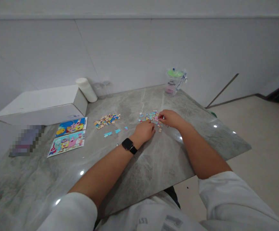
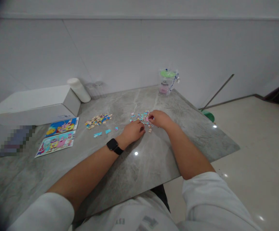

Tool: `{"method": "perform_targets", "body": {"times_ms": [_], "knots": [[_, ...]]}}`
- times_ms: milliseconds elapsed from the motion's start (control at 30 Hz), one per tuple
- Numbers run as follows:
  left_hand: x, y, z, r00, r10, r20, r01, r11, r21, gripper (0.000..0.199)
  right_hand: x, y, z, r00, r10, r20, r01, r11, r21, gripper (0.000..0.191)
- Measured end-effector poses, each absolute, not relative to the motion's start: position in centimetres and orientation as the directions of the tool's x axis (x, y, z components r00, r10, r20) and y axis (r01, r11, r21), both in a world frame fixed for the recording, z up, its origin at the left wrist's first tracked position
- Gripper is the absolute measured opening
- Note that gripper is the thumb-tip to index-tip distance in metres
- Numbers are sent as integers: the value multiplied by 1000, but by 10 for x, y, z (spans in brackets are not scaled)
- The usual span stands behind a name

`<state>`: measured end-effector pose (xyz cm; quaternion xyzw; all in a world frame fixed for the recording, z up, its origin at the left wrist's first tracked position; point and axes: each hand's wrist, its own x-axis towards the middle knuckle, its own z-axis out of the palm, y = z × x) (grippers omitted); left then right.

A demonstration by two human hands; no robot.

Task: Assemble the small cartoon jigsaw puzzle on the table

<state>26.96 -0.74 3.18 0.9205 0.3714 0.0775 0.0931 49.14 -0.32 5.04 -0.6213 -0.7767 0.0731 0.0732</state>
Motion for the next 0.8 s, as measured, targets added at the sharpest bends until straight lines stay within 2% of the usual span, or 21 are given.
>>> {"method": "perform_targets", "body": {"times_ms": [133, 333, 433, 667, 800], "knots": [[269, -6, 33, 719, 690, 83, 667, -718, 201, 30, 497, -14, 60, -282, 948, -147, 934, 237, -268, 17], [271, -3, 34, 697, 717, 35, 661, -660, 357, 26, 485, -18, 54, -355, 894, -272, 916, 276, -291, 18], [270, 1, 33, 678, 734, 36, 670, -638, 379, 22, 480, -17, 48, -360, 895, -262, 912, 278, -301, 17], [241, 18, 44, 613, 771, 174, 684, -628, 372, 20, 484, -15, 41, -369, 900, -233, 909, 297, -293, 10], [217, 20, 53, 594, 777, 209, 656, -619, 432, 19, 478, -16, 50, -394, 911, -122, 879, 335, -339, 9]]}}
